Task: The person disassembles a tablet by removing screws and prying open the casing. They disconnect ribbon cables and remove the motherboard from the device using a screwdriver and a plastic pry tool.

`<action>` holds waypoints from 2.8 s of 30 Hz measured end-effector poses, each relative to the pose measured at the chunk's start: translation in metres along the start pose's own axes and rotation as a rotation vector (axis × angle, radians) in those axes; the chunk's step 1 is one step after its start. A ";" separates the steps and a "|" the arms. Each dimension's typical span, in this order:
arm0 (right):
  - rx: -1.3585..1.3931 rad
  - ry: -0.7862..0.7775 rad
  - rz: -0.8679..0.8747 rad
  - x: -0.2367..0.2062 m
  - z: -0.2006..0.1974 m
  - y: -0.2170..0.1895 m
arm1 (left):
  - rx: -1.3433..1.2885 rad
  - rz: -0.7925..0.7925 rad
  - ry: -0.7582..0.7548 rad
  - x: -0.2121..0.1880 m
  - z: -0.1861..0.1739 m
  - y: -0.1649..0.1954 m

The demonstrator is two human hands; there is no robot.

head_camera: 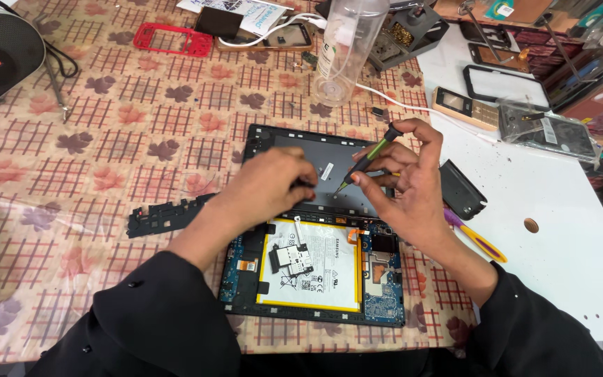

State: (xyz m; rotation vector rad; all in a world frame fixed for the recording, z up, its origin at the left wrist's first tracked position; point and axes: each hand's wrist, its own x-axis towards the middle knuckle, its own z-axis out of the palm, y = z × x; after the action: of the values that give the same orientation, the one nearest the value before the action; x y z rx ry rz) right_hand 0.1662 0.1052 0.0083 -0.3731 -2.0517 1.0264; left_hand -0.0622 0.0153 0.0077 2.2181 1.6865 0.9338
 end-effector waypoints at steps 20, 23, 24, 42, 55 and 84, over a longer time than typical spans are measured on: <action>0.015 -0.007 -0.005 -0.001 0.001 0.001 | 0.061 -0.124 0.023 -0.004 0.028 -0.003; -0.001 -0.008 -0.028 -0.002 0.001 0.001 | -0.011 -0.127 0.001 -0.005 0.030 0.002; -0.010 -0.009 -0.038 -0.002 0.001 0.002 | -0.027 -0.147 0.002 -0.004 0.030 0.004; -0.026 -0.001 -0.077 -0.008 0.010 0.008 | -0.137 -0.145 0.119 0.000 0.022 0.007; -0.048 -0.008 -0.084 -0.010 0.009 0.007 | -0.124 -0.155 0.103 0.000 0.017 0.014; 0.031 0.224 0.025 -0.127 -0.037 -0.042 | -0.170 0.355 -0.071 -0.023 0.043 0.064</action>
State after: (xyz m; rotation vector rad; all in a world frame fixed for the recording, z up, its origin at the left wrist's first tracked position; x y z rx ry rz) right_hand 0.2797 0.0275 -0.0124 -0.4769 -1.8335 0.9843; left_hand 0.0106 -0.0183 -0.0015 2.4422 1.1555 1.0166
